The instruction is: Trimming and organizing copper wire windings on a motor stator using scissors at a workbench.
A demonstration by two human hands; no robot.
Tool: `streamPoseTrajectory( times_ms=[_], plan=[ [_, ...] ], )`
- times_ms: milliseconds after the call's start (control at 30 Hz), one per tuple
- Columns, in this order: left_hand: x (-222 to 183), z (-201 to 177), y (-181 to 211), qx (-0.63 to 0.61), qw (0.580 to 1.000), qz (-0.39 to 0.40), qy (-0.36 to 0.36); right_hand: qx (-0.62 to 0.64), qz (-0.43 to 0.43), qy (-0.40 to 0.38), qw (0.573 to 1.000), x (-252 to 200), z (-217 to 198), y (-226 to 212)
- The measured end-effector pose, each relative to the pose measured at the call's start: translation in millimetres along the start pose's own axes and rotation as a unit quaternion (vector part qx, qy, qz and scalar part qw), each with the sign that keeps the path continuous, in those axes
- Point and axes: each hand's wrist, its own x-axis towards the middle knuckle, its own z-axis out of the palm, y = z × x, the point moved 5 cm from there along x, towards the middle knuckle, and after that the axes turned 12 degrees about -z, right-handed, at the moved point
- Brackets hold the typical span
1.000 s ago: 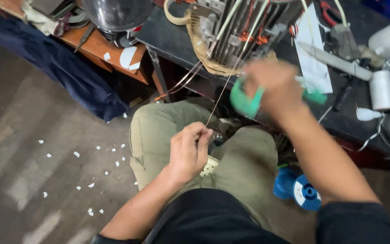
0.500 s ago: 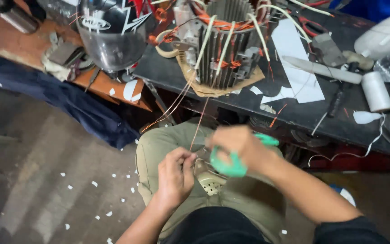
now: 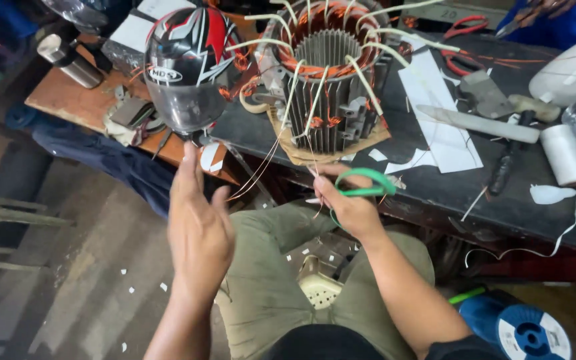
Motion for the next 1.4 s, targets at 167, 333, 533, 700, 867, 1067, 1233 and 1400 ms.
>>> streamPoseTrajectory(
  times_ms=[167, 333, 533, 700, 867, 1067, 1233, 1400],
  plan=[
    [-2.6, 29.9, 18.5, -0.553, 0.833, 0.014, 0.019, -0.119, 0.063, 0.059, 0.989, -7.7, -13.3, -5.3],
    [-60.4, 86.2, 3.5, -0.359, 0.912, -0.042, -0.196, -0.265, -0.104, 0.029, 0.958, -5.7, -26.9, -47.4],
    [-63.1, 69.5, 18.4, -0.218, 0.952, 0.193, -0.095, -0.382, -0.427, -0.280, 0.770, -22.2, 11.9, -94.6],
    [-61.0, 67.6, 14.6, -0.219, 0.944, 0.242, -0.049, -0.471, -0.465, -0.326, 0.676, 5.6, 10.2, -77.4],
    [-57.4, 60.9, 19.3, -0.267, 0.918, 0.293, -0.033, -0.596, -0.407, -0.320, 0.614, 12.9, 4.1, -79.0],
    [-60.0, 72.1, 14.1, -0.323, 0.915, 0.232, -0.059, -0.582, -0.357, -0.427, 0.593, 30.9, -8.4, -71.1],
    [-63.7, 65.7, 17.5, -0.345, 0.899, 0.265, -0.052, -0.537, -0.370, -0.445, 0.614, 2.8, 44.1, -104.5],
    [-65.1, 72.3, 14.0, -0.353, 0.906, 0.231, -0.050, -0.620, -0.321, -0.431, 0.572, 48.9, -20.5, -80.6]
  ],
)
